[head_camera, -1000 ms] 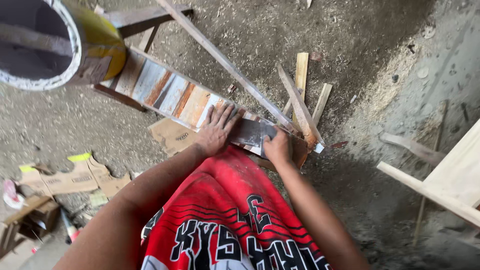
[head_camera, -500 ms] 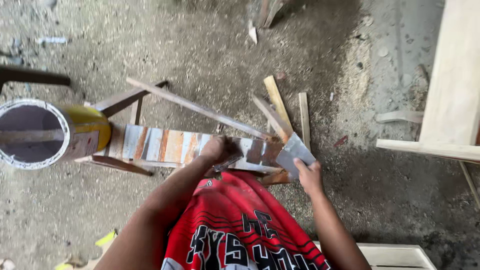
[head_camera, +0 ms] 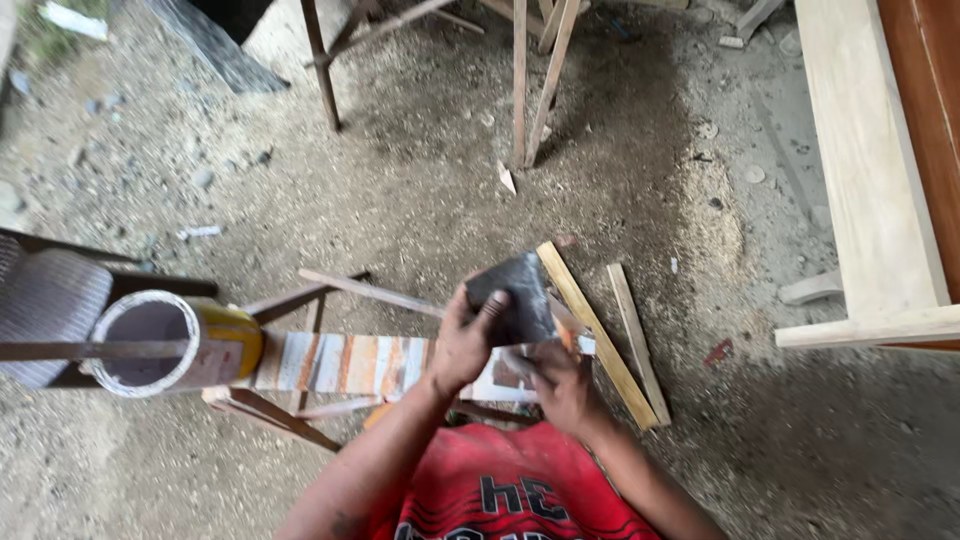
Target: The person sands a long wooden plank resting on a makeshift sawhorse using a sanding block. They repeatedly rub the sanding block along the plank's surface, occasionally pausing to flip the block or adjust their grip.
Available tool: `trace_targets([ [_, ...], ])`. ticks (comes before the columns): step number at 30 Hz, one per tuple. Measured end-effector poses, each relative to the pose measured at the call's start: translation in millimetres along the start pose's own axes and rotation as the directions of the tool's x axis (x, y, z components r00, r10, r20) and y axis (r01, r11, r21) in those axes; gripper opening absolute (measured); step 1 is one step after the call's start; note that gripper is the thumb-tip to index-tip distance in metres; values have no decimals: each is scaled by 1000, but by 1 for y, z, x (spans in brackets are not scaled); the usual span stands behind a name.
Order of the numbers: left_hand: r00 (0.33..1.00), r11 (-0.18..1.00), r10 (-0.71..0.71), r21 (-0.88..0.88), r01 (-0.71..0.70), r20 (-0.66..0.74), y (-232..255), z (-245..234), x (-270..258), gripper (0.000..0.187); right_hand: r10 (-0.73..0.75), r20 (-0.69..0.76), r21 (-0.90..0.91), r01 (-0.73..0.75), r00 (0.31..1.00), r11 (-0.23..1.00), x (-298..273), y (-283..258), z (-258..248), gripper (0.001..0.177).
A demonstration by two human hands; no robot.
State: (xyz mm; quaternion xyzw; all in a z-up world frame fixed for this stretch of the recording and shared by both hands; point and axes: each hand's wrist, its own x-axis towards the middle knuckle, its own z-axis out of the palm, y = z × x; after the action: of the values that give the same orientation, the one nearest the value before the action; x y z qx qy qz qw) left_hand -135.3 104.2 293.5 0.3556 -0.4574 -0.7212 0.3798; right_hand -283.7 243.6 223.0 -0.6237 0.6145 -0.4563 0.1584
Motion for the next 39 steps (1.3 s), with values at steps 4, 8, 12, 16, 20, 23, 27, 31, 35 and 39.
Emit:
trace_targets([
  [4, 996, 999, 32, -28, -30, 79, 18, 12, -11, 37, 470, -58, 606, -343, 881, 718, -9, 31, -27, 26],
  [8, 942, 959, -166, -176, 224, 292, 7, 28, -33, 36, 593, 14, 999, -40, 805, 31, 48, 19, -95, 46],
  [12, 900, 938, -167, -217, 271, 403, 5, 61, -54, 35, 526, 96, 972, -193, 845, 132, 72, -46, -76, 69],
  [16, 872, 834, -239, -370, 410, 427, 56, 36, -52, 34, 705, -97, 712, -446, 703, 543, 34, -49, 7, 50],
  [20, 831, 924, 42, -339, 179, 555, 80, -9, -56, 44, 861, -293, 684, -538, 416, 493, -45, -60, -4, 38],
  [23, 830, 866, 61, -443, 233, 554, 85, -22, -55, 57, 627, -597, 344, -545, 501, 764, -69, -125, -24, 36],
  [27, 786, 754, 18, -525, 396, 618, 95, -21, -75, 59, 44, -541, -331, -261, 840, 907, -62, -228, 36, 33],
  [31, 562, 931, 328, -360, -58, 759, 104, -20, -114, 66, -170, -596, -462, -161, 785, 872, -22, -273, 57, 33],
  [35, 549, 888, 452, -294, -354, 704, 97, -10, -136, 72, -136, -676, -370, -174, 725, 912, -20, -274, 35, 36],
  [39, 636, 894, 448, -304, -329, 629, 96, -19, -117, 75, 34, -618, -160, -168, 785, 973, -42, -285, 76, 41],
])
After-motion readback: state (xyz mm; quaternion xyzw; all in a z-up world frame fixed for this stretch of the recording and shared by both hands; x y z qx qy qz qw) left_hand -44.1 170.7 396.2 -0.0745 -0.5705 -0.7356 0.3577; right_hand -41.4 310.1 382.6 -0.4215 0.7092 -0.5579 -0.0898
